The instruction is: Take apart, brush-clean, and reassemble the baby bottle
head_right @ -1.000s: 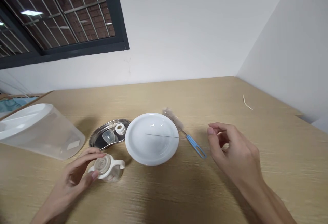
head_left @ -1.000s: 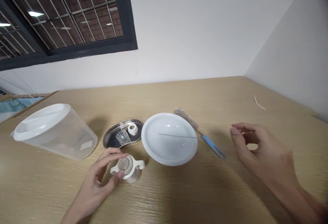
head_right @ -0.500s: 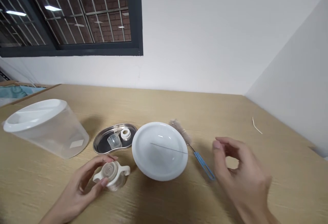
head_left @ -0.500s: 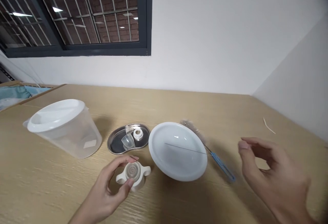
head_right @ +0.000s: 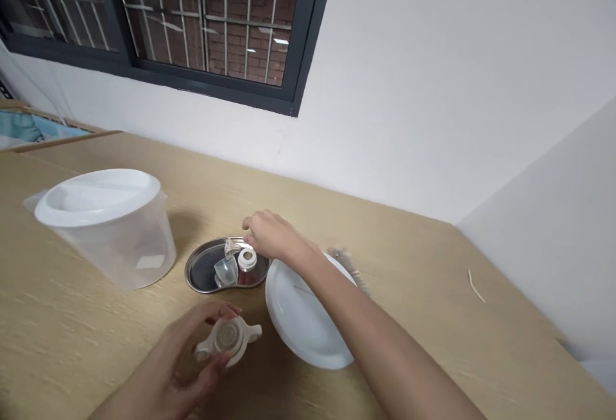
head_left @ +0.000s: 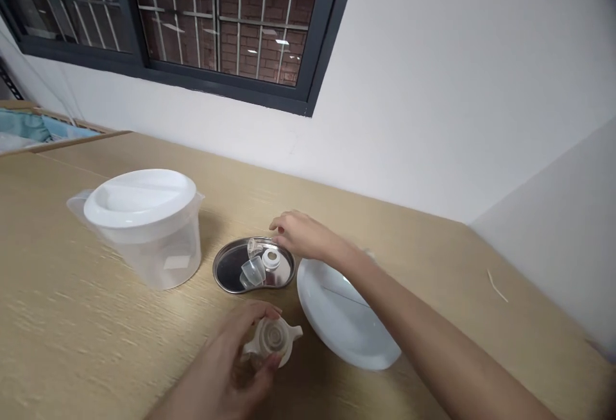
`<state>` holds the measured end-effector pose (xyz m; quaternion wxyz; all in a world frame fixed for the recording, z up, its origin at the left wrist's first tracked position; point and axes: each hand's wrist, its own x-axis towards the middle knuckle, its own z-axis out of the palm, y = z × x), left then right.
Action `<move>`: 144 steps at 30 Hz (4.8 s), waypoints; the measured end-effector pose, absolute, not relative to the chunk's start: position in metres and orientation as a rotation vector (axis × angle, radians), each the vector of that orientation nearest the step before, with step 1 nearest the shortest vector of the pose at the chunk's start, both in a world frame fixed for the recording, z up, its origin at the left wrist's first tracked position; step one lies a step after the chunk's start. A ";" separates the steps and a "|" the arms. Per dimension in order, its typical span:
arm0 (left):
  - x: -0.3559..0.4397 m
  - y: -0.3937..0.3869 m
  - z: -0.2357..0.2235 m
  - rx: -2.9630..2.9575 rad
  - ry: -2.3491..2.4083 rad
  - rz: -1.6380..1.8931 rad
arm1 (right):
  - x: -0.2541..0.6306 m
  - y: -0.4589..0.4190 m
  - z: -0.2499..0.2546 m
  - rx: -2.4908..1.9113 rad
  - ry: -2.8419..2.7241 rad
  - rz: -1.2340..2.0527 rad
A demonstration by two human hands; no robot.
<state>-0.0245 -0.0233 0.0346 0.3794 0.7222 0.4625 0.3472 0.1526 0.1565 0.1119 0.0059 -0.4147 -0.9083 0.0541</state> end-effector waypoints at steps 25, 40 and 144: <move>-0.059 0.012 0.067 2.165 1.496 1.323 | 0.162 0.147 0.115 -1.119 -2.398 1.120; -0.068 0.053 0.083 2.029 1.568 1.707 | 0.138 0.156 0.105 -1.081 -2.337 1.052; -0.065 0.039 0.058 2.324 1.303 1.708 | 0.111 0.066 0.132 -1.278 -1.825 1.271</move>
